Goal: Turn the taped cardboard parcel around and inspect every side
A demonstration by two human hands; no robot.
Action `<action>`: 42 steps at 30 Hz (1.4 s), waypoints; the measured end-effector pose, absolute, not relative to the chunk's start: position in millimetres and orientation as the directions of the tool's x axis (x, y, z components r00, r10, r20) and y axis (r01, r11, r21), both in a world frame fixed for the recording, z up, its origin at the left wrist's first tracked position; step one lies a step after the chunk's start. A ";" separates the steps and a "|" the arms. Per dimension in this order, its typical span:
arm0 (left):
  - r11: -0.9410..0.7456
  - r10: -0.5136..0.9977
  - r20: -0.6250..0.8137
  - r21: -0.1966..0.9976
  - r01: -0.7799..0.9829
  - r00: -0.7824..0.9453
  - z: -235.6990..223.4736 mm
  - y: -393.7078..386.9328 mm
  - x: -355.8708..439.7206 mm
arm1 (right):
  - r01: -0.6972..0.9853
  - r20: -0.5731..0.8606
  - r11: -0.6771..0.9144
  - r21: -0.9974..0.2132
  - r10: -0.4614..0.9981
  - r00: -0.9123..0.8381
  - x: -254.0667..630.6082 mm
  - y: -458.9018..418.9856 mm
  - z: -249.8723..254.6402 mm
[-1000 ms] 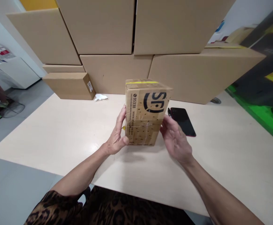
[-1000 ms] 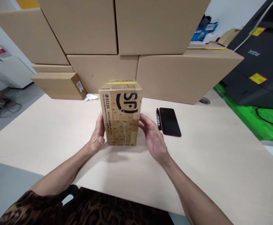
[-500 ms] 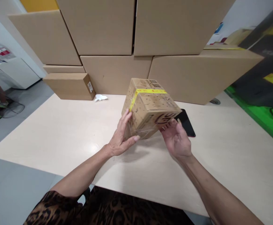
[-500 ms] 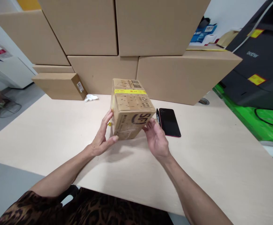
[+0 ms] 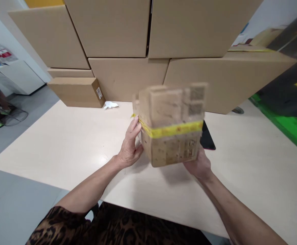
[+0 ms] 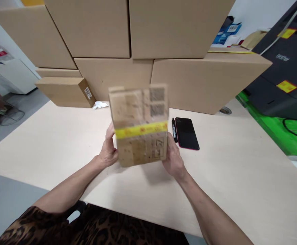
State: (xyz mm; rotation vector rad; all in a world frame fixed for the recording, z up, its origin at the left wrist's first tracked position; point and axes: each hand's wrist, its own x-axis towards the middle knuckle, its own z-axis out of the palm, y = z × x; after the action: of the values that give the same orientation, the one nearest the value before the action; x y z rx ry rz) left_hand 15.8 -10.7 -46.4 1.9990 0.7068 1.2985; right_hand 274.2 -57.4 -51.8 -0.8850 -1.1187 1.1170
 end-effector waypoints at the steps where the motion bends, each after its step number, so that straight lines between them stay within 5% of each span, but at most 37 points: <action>1: -0.691 0.692 0.620 0.718 0.089 0.371 -45.3 -10.8 15.2 | -0.250 0.183 0.198 -0.948 0.980 0.080 275.3 -56.5 -52.4; 4: -0.735 0.640 0.659 0.674 0.066 0.397 -38.3 -15.5 15.3 | -0.299 0.115 0.155 -0.942 0.982 0.147 276.1 -49.5 -50.9; 9: -0.502 0.820 0.473 0.865 0.009 0.323 -31.6 -23.8 19.2 | -0.225 0.187 0.213 -0.951 0.974 0.128 270.7 -40.9 -39.5; 15: -0.369 0.866 0.334 0.929 0.026 0.373 -37.9 -15.7 18.4 | -0.137 0.212 0.211 -0.968 0.977 0.003 263.7 -47.6 -32.8; 23: -0.810 0.527 0.689 0.585 0.049 0.498 -35.2 -12.1 12.1 | -0.312 0.250 0.268 -0.911 0.963 0.097 277.5 -47.4 -25.9; 32: -0.701 0.664 0.613 0.709 0.073 0.428 -35.4 -17.3 16.5 | -0.295 0.239 0.247 -0.923 0.969 0.063 266.6 -46.8 -30.1; 39: -0.866 0.474 0.736 0.488 0.105 0.483 -31.8 -9.6 14.2 | -0.344 0.251 0.309 -0.887 0.947 0.202 265.6 -45.1 -28.9; 42: -0.830 0.516 0.713 0.552 0.073 0.475 -32.9 -12.0 16.1 | -0.391 0.268 0.326 -0.861 0.943 0.196 262.7 -44.7 -29.6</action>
State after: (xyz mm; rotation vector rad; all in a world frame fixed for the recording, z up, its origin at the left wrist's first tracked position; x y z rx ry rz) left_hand 16.1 -12.0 -32.9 2.2753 0.4893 1.3212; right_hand 262.7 -44.7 -29.6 -0.7375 -0.9302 1.0628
